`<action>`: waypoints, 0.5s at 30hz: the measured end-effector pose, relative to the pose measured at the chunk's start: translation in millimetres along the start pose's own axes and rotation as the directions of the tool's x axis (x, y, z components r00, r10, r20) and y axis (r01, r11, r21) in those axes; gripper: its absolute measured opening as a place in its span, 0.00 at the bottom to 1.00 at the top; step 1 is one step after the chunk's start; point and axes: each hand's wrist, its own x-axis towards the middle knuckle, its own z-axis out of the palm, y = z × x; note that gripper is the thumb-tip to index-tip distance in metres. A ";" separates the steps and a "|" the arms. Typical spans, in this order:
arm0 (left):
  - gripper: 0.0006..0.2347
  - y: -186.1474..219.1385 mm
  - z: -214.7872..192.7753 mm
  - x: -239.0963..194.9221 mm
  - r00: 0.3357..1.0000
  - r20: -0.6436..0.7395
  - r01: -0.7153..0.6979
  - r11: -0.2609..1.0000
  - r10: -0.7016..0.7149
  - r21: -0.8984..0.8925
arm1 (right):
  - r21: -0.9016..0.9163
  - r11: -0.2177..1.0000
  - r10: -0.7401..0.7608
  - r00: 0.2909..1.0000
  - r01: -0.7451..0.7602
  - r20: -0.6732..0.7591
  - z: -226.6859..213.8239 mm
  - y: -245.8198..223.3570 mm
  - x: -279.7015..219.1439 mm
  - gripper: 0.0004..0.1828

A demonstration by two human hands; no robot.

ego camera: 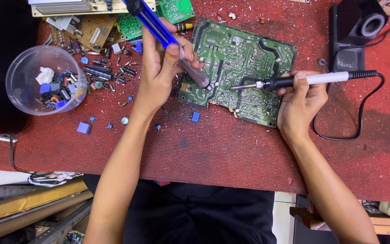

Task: The person uses a soldering iron and a desoldering pump to remove components from a green circuit board. The person repeatedly heats solder joints with the iron and uses the pump to extract molten solder, working across different areas of the board.

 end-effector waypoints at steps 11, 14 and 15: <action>0.12 -0.3 -0.8 0.1 1.000 -0.011 0.009 1.000 -0.009 0.022 | 0.005 1.000 -0.018 1.000 0.018 0.008 3.4 -3.9 -1.3 0.03; 0.12 -1.0 -1.1 0.3 1.000 -0.011 0.007 1.000 -0.007 0.027 | 0.053 0.998 -0.030 1.000 0.029 0.003 1.7 -6.9 -2.8 0.03; 0.12 -1.3 -1.5 0.0 1.000 -0.021 0.009 1.000 -0.009 0.023 | 0.095 0.995 -0.030 1.000 0.030 0.003 1.1 -8.0 -3.2 0.04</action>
